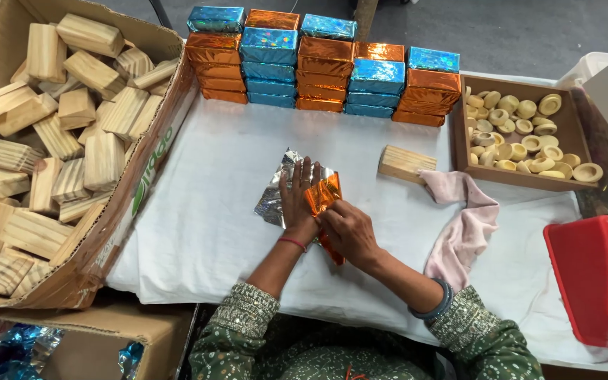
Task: The person wipes a small wooden block with a cloth, then wraps it in orange metallic foil. They fold the foil around the block and secure it with clear tape from a red dispenser, repeating the process for multiple blocks.
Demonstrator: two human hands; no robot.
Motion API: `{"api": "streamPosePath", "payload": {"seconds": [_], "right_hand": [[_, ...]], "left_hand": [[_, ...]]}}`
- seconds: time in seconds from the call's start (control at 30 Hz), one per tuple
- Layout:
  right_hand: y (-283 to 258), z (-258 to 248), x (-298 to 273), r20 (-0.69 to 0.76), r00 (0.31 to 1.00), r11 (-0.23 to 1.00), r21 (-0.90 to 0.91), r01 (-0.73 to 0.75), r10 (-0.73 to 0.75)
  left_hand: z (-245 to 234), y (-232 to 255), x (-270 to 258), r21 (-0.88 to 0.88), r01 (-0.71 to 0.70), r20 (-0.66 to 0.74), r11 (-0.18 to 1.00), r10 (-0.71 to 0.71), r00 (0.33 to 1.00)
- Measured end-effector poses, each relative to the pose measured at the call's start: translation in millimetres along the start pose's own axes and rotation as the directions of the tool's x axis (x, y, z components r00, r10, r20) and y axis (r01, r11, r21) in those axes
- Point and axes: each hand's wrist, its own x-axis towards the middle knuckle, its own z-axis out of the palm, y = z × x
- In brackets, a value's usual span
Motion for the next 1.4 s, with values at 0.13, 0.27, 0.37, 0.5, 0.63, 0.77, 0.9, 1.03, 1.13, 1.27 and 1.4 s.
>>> {"api": "streamPosePath", "payload": {"seconds": [0.13,0.27,0.37,0.5,0.63,0.77,0.9,1.03,1.13,1.27,1.4], "right_hand": [[4.5,-3.5,0.2,-0.033,0.989,0.99,-0.003,-0.141,0.141],[-0.9,-12.4,6.2,0.061,0.962,0.96,0.079,-0.269,0.265],[-24.8,-19.6,17.7,-0.001,0.997,0.995,0.06,-0.081,0.081],[-14.4,1.0,11.7,0.027,0.993,0.993,-0.026,-0.113,0.114],[-4.1,14.3,5.4,0.022,0.995,0.99,-0.104,-0.098,0.1],[9.8,6.6,2.9,0.034,0.979,0.979,0.009,-0.204,0.203],[52.0,-4.3,-4.3,0.007,0.896,0.896,-0.013,-0.444,0.444],[75.1,-31.8,-9.6,0.037,0.825,0.818,-0.163,-0.551,0.563],[75.7,-41.4,-7.4,0.157,0.747,0.76,-0.219,-0.612,0.646],[80.9,-37.9,-8.9,0.142,0.754,0.763,-0.231,-0.604,0.641],[90.9,-37.0,-13.1,0.079,0.811,0.807,-0.197,-0.557,0.58]], "left_hand": [[10.5,-4.8,-2.7,0.118,-0.05,-0.083,0.992,0.06,0.995],[4.7,-2.3,-4.7,0.044,-0.034,-0.047,0.998,0.036,0.998],[7.6,-1.3,-3.7,0.112,-0.034,-0.02,0.993,0.036,0.999],[18.7,-4.3,-0.4,0.21,0.004,-0.011,0.978,-0.002,1.0],[25.5,-5.2,-2.2,0.239,-0.016,-0.036,0.971,0.025,0.999],[-14.3,10.4,-0.2,0.308,-0.001,-0.047,0.951,0.016,0.999],[-32.4,13.1,0.6,-0.141,0.098,0.131,0.985,-0.08,0.988],[-8.0,4.0,4.0,-0.155,0.073,0.073,0.985,-0.062,0.995],[15.8,-6.1,4.7,-0.473,-0.148,-0.261,0.868,0.023,0.965],[-35.1,2.9,-8.2,-0.266,0.049,-0.17,0.963,-0.097,0.981],[-27.5,7.0,-10.3,-0.28,-0.172,-0.197,0.944,0.119,0.973]]}}
